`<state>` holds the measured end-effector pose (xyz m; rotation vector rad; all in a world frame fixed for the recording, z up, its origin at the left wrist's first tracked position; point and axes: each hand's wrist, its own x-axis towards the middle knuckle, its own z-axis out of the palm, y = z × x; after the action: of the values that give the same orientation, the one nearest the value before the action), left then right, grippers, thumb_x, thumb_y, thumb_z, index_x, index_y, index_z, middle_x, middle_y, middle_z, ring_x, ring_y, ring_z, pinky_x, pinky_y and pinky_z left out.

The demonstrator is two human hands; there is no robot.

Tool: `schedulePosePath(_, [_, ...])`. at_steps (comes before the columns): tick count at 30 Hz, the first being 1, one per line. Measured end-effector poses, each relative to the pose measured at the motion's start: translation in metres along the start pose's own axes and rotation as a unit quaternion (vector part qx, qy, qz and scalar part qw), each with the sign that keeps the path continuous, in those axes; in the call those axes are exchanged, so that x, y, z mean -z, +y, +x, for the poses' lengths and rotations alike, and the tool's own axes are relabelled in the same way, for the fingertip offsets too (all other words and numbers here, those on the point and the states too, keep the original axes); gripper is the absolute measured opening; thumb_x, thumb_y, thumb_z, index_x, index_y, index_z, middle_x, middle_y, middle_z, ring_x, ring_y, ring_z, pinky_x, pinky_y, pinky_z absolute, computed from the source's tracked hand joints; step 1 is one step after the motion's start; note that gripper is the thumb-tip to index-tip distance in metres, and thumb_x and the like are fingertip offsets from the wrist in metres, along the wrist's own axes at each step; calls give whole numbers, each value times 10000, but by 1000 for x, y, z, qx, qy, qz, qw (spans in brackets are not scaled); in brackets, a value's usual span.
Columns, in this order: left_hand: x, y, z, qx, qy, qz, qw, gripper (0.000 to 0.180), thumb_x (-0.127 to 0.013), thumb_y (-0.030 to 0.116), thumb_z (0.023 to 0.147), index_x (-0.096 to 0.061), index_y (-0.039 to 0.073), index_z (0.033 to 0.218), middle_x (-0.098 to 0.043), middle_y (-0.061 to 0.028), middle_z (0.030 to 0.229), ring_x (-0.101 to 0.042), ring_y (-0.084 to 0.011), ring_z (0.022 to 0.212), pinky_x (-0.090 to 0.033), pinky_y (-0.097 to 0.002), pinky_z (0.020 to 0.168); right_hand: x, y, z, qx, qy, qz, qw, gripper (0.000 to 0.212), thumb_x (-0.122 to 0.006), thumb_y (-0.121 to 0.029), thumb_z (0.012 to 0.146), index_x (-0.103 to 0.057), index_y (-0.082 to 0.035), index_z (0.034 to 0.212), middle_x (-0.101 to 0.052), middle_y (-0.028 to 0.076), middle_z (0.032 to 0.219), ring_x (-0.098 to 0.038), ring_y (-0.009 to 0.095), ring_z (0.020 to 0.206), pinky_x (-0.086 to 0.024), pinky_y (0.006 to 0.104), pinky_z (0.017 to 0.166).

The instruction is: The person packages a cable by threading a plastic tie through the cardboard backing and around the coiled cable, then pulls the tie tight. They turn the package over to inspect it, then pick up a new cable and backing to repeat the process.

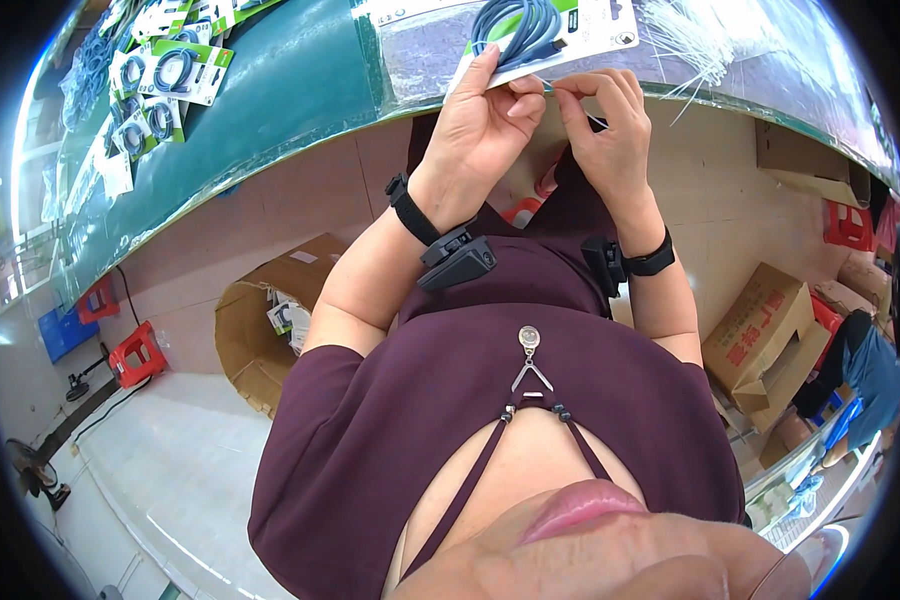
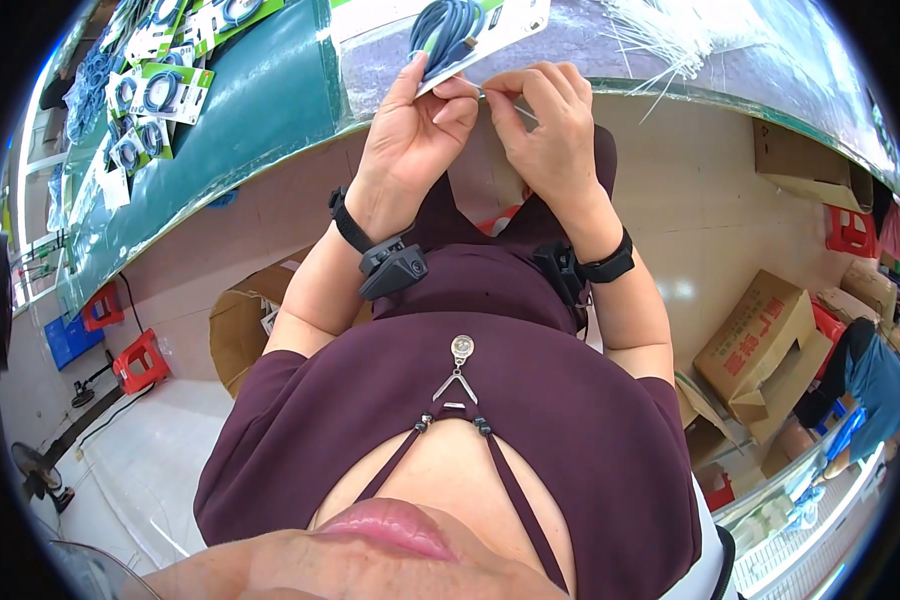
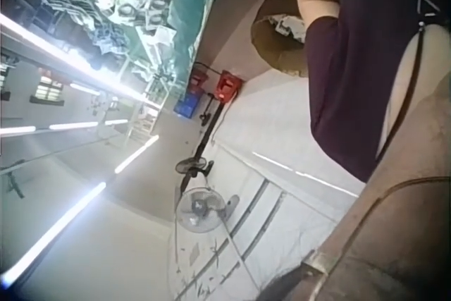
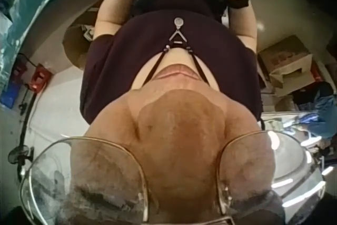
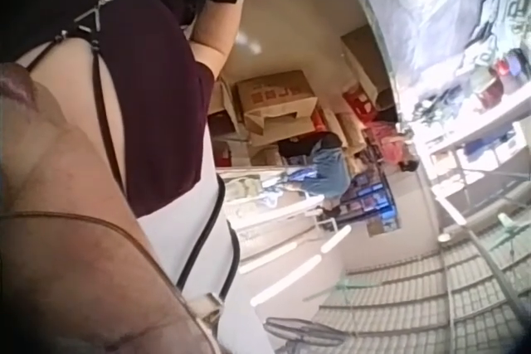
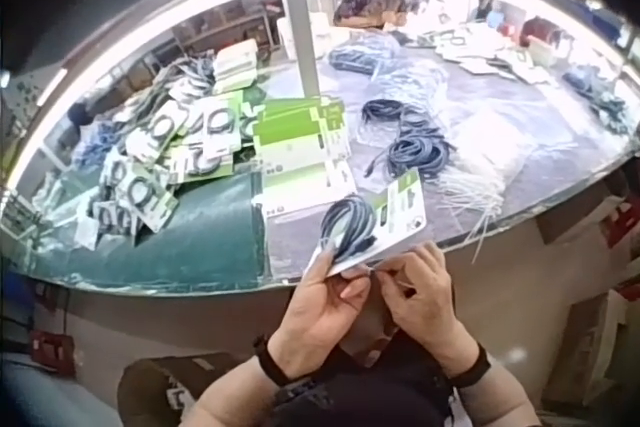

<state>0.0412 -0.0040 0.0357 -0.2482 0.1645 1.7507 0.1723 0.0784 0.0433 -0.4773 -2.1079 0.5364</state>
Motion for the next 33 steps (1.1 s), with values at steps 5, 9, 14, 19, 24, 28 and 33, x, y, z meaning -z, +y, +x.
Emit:
schedulePosePath(5, [-1,0,-1,17,-11,-11,1000,145,-540,188,970,-486,65,1024,-593,-84,911,-525,-178,709,-400,-252,530,-2,3,2,8,3,-7,1000,100,-696,-16,742,-653,-60,822,-634,28,794,-571,203,765,-437,315,757])
schedulePosePath(9, [2,0,-2,23,-14,-22,999,137,-537,183,970,-487,69,1028,-601,-89,931,-528,-182,714,-405,-252,530,-4,4,2,2,10,1,1000,95,-702,-46,727,-647,-91,789,-626,6,766,-563,203,748,-410,331,760])
schedulePosePath(14, [2,-2,-2,20,-5,-21,1000,133,-534,179,971,-490,69,1030,-604,-89,928,-535,-184,715,-412,-251,528,-3,1,0,-19,0,17,1000,95,-702,-45,729,-652,-90,796,-630,11,772,-568,209,755,-417,332,762])
schedulePosePath(19, [3,-2,-1,19,2,-3,1000,141,-531,183,973,-499,68,1048,-611,-81,925,-544,-172,706,-415,-248,522,-8,-1,3,-13,15,26,999,101,-705,-45,736,-660,-92,814,-635,15,790,-577,207,768,-423,332,757])
schedulePosePath(24, [6,-3,-1,24,-6,14,1000,156,-535,188,971,-518,63,1063,-622,-71,905,-559,-158,704,-419,-249,517,-9,1,5,25,13,8,1000,142,-701,-35,754,-652,-66,884,-637,44,813,-594,226,793,-449,352,737])
schedulePosePath(28, [6,-6,-2,11,8,91,996,142,-546,191,967,-544,74,1046,-631,-55,887,-566,-151,713,-433,-258,544,-8,-6,2,-101,-2,66,993,163,-701,-40,806,-628,-20,950,-641,70,828,-608,196,720,-482,297,664])
schedulePosePath(33, [-1,-10,-8,-71,-16,176,982,143,-557,203,963,-569,91,1051,-646,-36,895,-591,-139,751,-466,-266,603,-11,10,-15,-96,-21,85,992,218,-669,-26,847,-603,-14,1055,-652,89,899,-634,180,766,-502,289,682])
